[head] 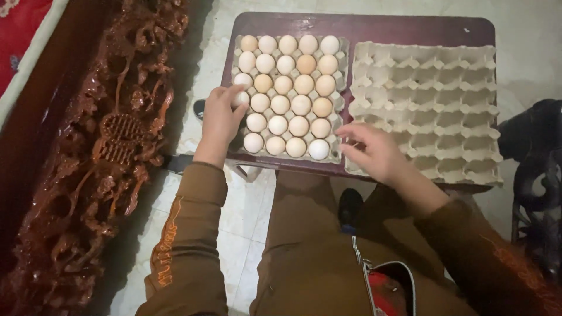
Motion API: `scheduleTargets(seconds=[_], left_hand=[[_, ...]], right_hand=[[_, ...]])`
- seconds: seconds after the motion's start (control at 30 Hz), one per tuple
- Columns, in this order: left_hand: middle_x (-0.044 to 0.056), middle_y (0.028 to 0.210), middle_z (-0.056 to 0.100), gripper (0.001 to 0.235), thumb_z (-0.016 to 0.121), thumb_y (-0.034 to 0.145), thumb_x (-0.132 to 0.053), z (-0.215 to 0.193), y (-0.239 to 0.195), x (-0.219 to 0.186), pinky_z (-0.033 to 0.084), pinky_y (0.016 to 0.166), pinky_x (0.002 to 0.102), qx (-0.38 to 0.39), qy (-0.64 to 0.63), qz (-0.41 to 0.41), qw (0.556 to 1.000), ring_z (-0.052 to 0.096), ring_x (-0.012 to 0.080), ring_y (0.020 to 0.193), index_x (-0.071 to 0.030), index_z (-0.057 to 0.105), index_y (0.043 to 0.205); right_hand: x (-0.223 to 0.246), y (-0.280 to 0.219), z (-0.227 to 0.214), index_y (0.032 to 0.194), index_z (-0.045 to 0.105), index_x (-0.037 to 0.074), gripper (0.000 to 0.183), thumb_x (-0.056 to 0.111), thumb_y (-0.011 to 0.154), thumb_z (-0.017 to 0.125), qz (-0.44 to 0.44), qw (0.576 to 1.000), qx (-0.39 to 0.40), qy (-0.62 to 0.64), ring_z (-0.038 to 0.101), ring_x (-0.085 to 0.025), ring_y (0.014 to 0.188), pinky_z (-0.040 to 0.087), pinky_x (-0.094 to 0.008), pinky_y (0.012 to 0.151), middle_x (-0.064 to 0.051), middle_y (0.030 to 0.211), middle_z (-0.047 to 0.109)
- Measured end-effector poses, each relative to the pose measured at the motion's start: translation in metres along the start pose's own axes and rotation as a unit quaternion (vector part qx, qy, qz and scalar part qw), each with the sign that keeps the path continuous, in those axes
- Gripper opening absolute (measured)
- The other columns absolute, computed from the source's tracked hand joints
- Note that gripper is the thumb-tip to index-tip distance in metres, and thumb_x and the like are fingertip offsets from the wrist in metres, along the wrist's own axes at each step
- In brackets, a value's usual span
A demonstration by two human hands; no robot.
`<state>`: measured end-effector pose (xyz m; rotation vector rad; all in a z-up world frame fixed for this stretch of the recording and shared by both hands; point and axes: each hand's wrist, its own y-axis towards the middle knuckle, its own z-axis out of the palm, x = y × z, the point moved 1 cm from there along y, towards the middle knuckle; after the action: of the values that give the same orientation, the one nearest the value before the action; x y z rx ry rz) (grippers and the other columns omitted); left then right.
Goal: The person transfers eggs by hand between two cardboard egg trays on a small table, filling empty slots and occasionally swapping eggs between trays. The person handles eggs one at a time, placing them into the tray compartments without using any tools.
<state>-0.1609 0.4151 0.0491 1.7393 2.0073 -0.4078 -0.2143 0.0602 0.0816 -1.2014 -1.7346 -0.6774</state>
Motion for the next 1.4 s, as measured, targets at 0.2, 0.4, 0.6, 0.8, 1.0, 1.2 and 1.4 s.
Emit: scheduleTargets(seconds=[0.2, 0.4, 0.6, 0.8, 1.0, 1.2, 1.4], left_hand=[[0.016, 0.129, 0.056, 0.033, 0.067, 0.101, -0.022, -0.014, -0.024, -0.028, 0.056, 0.097, 0.047, -0.038, -0.007, 0.041, 0.998, 0.058, 0.0387, 0.122, -0.017, 0.066, 0.134], [0.022, 0.117, 0.068, 0.045, 0.08, 0.084, -0.015, 0.001, -0.106, -0.084, 0.048, 0.098, 0.055, 0.006, -0.098, 0.188, 0.977, 0.06, 0.0464, 0.116, -0.008, 0.068, 0.126], [-0.002, 0.127, 0.066, 0.053, 0.077, 0.085, -0.023, 0.034, -0.112, -0.071, 0.046, 0.097, 0.047, 0.017, 0.097, 0.249, 0.963, 0.053, 0.0299, 0.125, -0.029, 0.063, 0.136], [-0.002, 0.127, 0.066, 0.058, 0.078, 0.083, -0.032, 0.029, -0.103, -0.079, 0.038, 0.102, 0.046, 0.053, 0.151, 0.263, 0.951, 0.051, 0.0265, 0.126, -0.027, 0.06, 0.138], [0.003, 0.12, 0.066, 0.062, 0.083, 0.079, -0.032, 0.034, -0.104, -0.083, 0.038, 0.103, 0.048, 0.041, 0.143, 0.254, 0.956, 0.053, 0.0292, 0.123, -0.024, 0.062, 0.136], [0.007, 0.124, 0.066, 0.057, 0.083, 0.08, -0.028, 0.025, -0.101, -0.09, 0.035, 0.104, 0.047, 0.066, 0.139, 0.267, 0.951, 0.054, 0.0295, 0.124, -0.017, 0.065, 0.132], [0.003, 0.121, 0.07, 0.058, 0.084, 0.076, -0.033, 0.015, -0.097, -0.09, 0.032, 0.106, 0.047, 0.078, 0.071, 0.253, 0.962, 0.058, 0.0256, 0.119, -0.021, 0.066, 0.13]], right_hand=[[0.016, 0.005, 0.027, 0.136, 0.059, 0.015, 0.05, 0.023, 0.089, 0.073, -0.102, 0.966, 0.064, -0.227, 0.064, -0.04, 0.116, 0.053, -0.047, 0.096, -0.016, 0.13, 0.059], [0.005, 0.009, 0.053, 0.133, 0.059, 0.007, 0.056, 0.025, 0.083, 0.078, -0.119, 0.924, 0.046, -0.36, 0.064, -0.042, 0.109, 0.054, -0.046, 0.09, -0.015, 0.124, 0.057], [0.004, 0.008, 0.047, 0.129, 0.062, 0.009, 0.046, 0.025, 0.089, 0.075, -0.123, 0.946, 0.037, -0.296, 0.065, -0.038, 0.107, 0.055, -0.046, 0.09, -0.013, 0.121, 0.059], [-0.001, 0.002, 0.039, 0.121, 0.065, 0.012, 0.043, 0.03, 0.084, 0.079, -0.108, 0.984, -0.024, -0.141, 0.068, -0.032, 0.088, 0.056, -0.042, 0.078, -0.011, 0.116, 0.063], [-0.035, -0.011, -0.015, 0.117, 0.07, 0.01, 0.041, 0.022, 0.081, 0.085, -0.182, 0.953, -0.21, -0.119, 0.066, -0.026, 0.079, 0.054, -0.034, 0.072, -0.01, 0.097, 0.064], [-0.055, -0.024, -0.03, 0.117, 0.067, 0.011, 0.036, 0.03, 0.088, 0.079, -0.183, 0.933, -0.183, -0.25, 0.067, -0.03, 0.086, 0.052, -0.04, 0.086, -0.011, 0.094, 0.065], [-0.058, -0.032, -0.031, 0.121, 0.065, 0.013, 0.037, 0.032, 0.091, 0.076, -0.148, 0.935, -0.16, -0.278, 0.068, -0.031, 0.094, 0.051, -0.039, 0.09, -0.011, 0.104, 0.063]])
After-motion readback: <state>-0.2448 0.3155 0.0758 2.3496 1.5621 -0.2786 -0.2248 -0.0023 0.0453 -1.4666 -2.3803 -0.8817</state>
